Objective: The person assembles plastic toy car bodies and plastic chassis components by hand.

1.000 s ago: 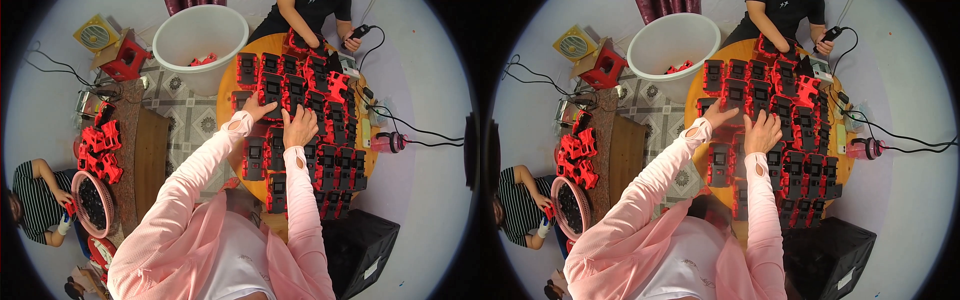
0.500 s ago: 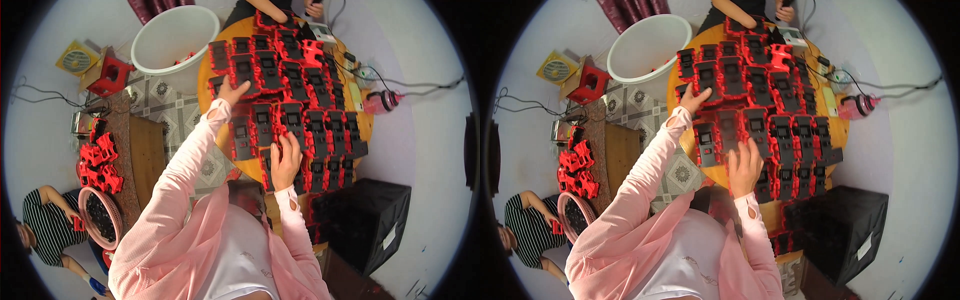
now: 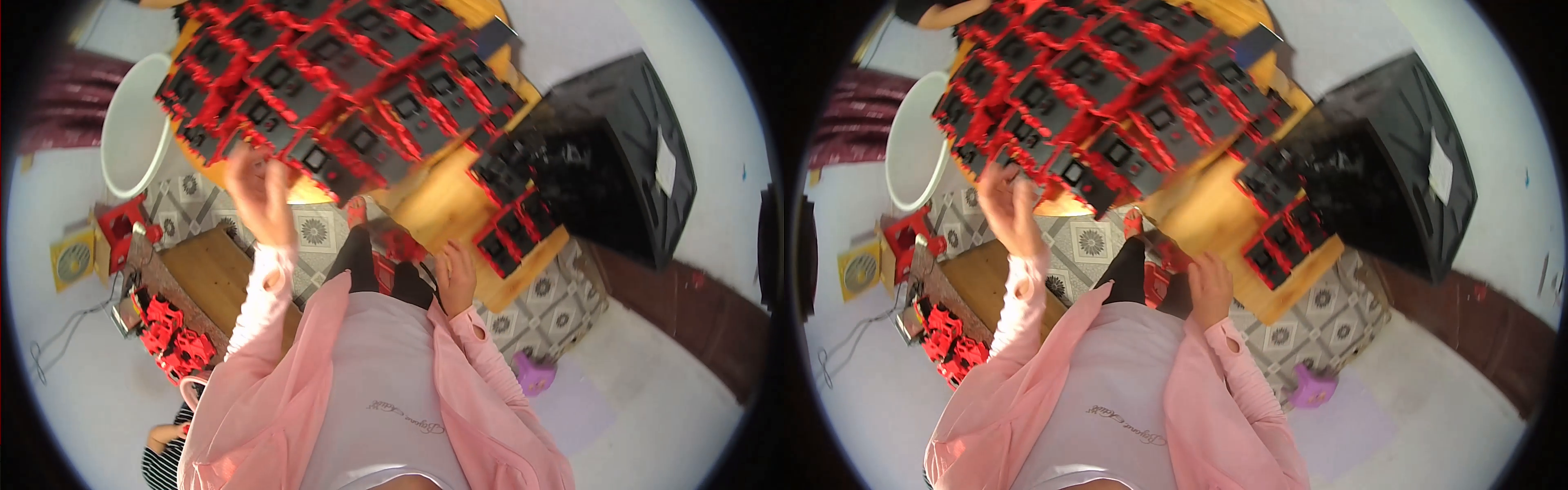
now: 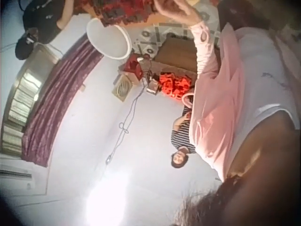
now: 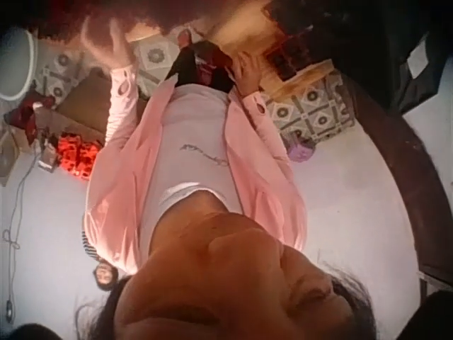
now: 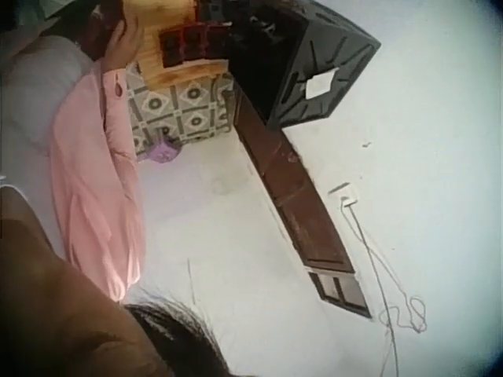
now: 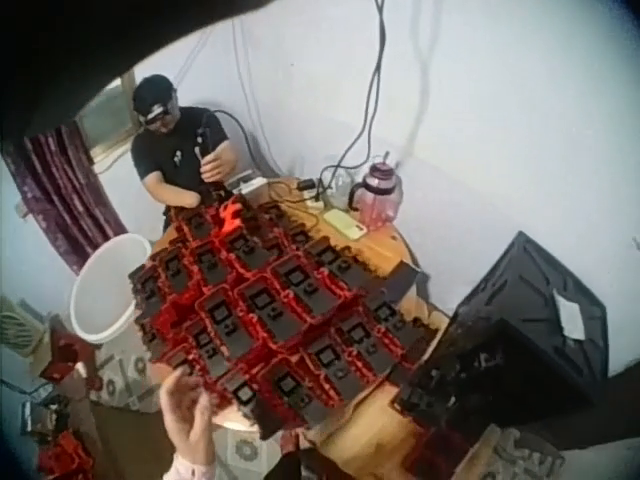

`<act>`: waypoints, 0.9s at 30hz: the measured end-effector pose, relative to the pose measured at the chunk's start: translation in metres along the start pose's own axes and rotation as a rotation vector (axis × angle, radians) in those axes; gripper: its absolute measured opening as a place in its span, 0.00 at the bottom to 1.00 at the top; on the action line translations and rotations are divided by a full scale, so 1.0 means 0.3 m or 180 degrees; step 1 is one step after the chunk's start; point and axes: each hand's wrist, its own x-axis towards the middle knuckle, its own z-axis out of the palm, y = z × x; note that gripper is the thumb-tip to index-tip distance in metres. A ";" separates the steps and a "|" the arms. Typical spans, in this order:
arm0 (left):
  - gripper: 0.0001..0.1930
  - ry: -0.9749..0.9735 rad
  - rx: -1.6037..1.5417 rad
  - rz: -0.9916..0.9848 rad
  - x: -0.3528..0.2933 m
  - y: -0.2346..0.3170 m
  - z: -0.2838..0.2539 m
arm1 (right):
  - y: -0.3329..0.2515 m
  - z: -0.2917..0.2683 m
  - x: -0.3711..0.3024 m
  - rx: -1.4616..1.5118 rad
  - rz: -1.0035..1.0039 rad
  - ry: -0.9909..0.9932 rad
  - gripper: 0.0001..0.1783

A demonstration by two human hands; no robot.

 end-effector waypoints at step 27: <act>0.30 -0.1144 0.0073 -0.4469 -1.227 -0.800 0.670 | 1.056 -0.177 -0.231 -0.0854 0.1218 -0.0470 0.45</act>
